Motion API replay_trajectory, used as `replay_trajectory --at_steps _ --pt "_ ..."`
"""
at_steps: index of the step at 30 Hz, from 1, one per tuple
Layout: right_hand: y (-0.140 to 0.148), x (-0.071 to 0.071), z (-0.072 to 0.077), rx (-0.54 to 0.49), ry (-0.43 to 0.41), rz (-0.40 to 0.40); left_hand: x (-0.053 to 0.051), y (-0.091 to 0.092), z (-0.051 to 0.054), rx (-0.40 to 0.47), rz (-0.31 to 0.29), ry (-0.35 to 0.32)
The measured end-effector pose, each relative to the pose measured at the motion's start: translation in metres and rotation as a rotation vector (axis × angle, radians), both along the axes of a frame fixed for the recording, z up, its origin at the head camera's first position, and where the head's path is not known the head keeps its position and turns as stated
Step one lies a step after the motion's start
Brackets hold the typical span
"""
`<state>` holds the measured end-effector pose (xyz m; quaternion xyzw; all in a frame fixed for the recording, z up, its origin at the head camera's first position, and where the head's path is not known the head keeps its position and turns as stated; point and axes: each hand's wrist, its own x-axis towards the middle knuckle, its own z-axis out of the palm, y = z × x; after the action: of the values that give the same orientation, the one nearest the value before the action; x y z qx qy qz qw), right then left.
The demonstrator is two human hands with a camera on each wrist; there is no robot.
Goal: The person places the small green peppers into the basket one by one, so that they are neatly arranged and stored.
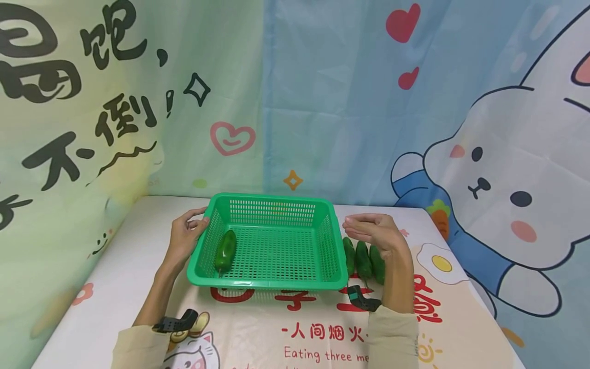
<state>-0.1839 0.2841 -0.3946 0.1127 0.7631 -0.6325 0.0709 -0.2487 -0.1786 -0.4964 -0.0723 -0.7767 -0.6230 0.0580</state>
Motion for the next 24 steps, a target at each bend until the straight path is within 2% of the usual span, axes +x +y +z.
replay_trajectory --at_steps 8,14,18,24 --pt "0.022 0.005 -0.007 -0.049 -0.021 -0.061 -0.001 0.0 0.0 0.001 -0.001 0.0" --pt "0.034 0.007 -0.016 0.009 -0.054 -0.145 -0.001 0.0 0.001 0.006 -0.001 -0.006" --pt "0.041 0.011 -0.02 0.003 -0.053 -0.189 -0.001 -0.001 0.0 -0.004 -0.001 -0.002" --pt "0.05 0.013 -0.025 0.032 -0.076 -0.204 0.0 0.0 0.002 0.003 0.002 -0.007"
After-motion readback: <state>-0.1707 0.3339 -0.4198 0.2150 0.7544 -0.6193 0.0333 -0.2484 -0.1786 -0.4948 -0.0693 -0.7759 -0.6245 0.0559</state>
